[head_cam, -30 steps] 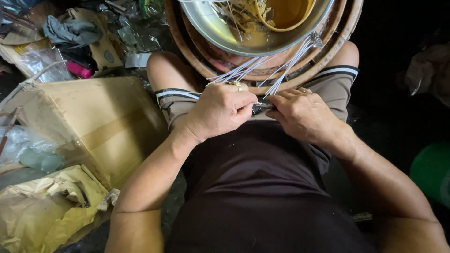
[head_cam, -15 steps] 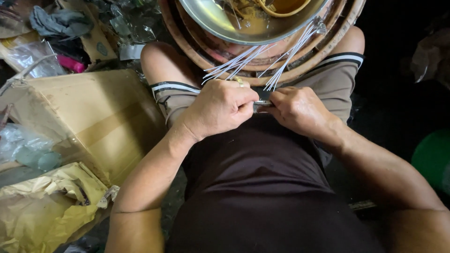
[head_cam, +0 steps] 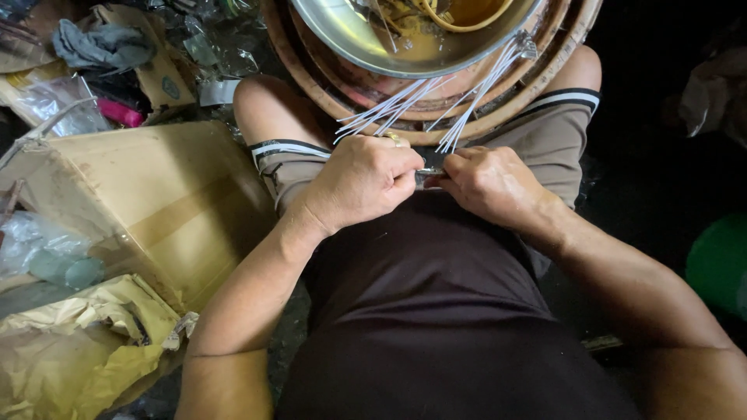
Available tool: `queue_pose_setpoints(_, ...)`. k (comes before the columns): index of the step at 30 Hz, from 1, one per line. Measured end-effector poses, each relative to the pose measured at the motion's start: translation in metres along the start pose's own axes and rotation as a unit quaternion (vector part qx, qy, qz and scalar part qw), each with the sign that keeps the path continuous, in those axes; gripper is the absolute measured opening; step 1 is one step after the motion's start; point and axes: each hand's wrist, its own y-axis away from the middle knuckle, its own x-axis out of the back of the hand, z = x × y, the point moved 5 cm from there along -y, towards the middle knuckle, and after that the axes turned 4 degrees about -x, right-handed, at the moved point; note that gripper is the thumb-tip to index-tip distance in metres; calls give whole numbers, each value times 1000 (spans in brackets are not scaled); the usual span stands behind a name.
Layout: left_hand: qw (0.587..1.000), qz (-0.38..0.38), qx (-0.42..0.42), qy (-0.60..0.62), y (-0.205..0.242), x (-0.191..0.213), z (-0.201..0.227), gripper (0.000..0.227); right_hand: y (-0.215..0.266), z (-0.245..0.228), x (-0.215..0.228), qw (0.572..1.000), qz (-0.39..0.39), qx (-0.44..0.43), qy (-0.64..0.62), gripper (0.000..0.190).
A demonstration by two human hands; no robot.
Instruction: Assembling candle wicks by inserting them into metal bases and crimping them with pliers
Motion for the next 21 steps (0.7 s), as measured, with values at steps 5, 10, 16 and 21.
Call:
queue_pose_setpoints(5, 998, 45, 32, -32, 7, -14, -23, 22, -10, -12, 21, 1000, 4, -13, 20, 17)
queue_pose_setpoints(10, 977, 125, 148, 86, 13, -22, -41, 8, -5, 11, 11, 960, 17, -118, -252, 20)
queue_pose_setpoints(16, 964, 125, 187, 144, -1, -53, -29, 10, 3, 34, -28, 809, 127, -263, -510, 9)
queue_pose_setpoints(21, 975, 32, 196, 105, 19, -95, -55, 18, 15, 81, -19, 930, 267, -253, -3, 15)
